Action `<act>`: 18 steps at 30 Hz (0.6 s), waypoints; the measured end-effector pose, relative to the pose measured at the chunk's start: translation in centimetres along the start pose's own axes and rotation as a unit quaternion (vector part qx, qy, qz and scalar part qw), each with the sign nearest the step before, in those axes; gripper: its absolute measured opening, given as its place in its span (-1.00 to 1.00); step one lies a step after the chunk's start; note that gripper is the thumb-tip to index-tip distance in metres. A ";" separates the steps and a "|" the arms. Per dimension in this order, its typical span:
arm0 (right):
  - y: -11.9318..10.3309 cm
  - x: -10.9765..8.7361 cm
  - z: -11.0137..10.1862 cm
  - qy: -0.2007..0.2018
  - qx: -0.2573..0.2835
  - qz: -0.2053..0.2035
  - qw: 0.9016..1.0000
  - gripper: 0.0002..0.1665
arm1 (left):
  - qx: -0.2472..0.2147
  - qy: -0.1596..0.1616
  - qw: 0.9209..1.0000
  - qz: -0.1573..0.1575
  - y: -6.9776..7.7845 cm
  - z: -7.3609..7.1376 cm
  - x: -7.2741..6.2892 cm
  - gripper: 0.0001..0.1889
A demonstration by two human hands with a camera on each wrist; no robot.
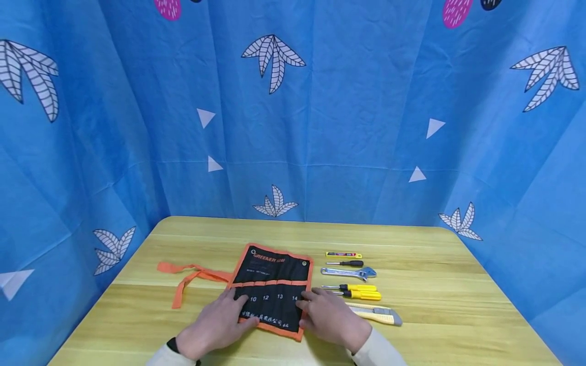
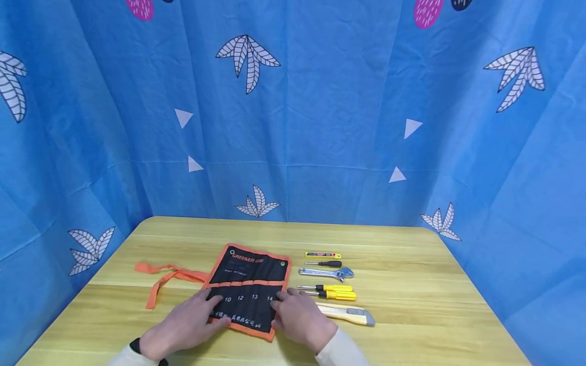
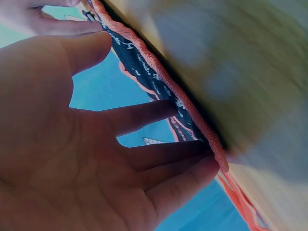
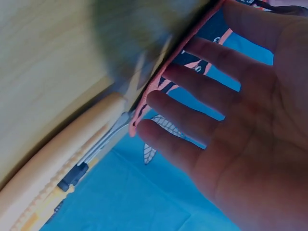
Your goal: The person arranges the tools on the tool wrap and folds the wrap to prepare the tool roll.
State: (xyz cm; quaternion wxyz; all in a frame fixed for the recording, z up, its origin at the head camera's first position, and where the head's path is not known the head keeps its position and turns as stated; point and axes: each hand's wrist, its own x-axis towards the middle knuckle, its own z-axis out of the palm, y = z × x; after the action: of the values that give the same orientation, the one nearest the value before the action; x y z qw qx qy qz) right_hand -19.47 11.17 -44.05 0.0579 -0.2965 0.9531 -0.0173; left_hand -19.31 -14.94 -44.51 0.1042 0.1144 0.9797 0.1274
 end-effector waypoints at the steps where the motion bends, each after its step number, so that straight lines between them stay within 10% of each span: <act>1: -0.1 0.0 0.0 -0.002 -0.001 -0.002 1.000 -0.49 | -0.002 0.001 1.000 -0.003 -0.1 0.0 0.1 -0.23; 18: 0.4 0.4 0.8 -0.001 0.038 0.030 0.999 -0.21 | 0.027 -0.011 1.000 0.005 1.1 0.3 -0.6 -0.10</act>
State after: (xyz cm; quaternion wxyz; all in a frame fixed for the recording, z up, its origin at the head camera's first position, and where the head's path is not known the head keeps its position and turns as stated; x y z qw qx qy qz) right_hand -19.88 11.26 -44.86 0.0706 -0.2657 0.9601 -0.0509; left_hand -18.49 -14.02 -44.41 0.1114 0.1237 0.9810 0.1000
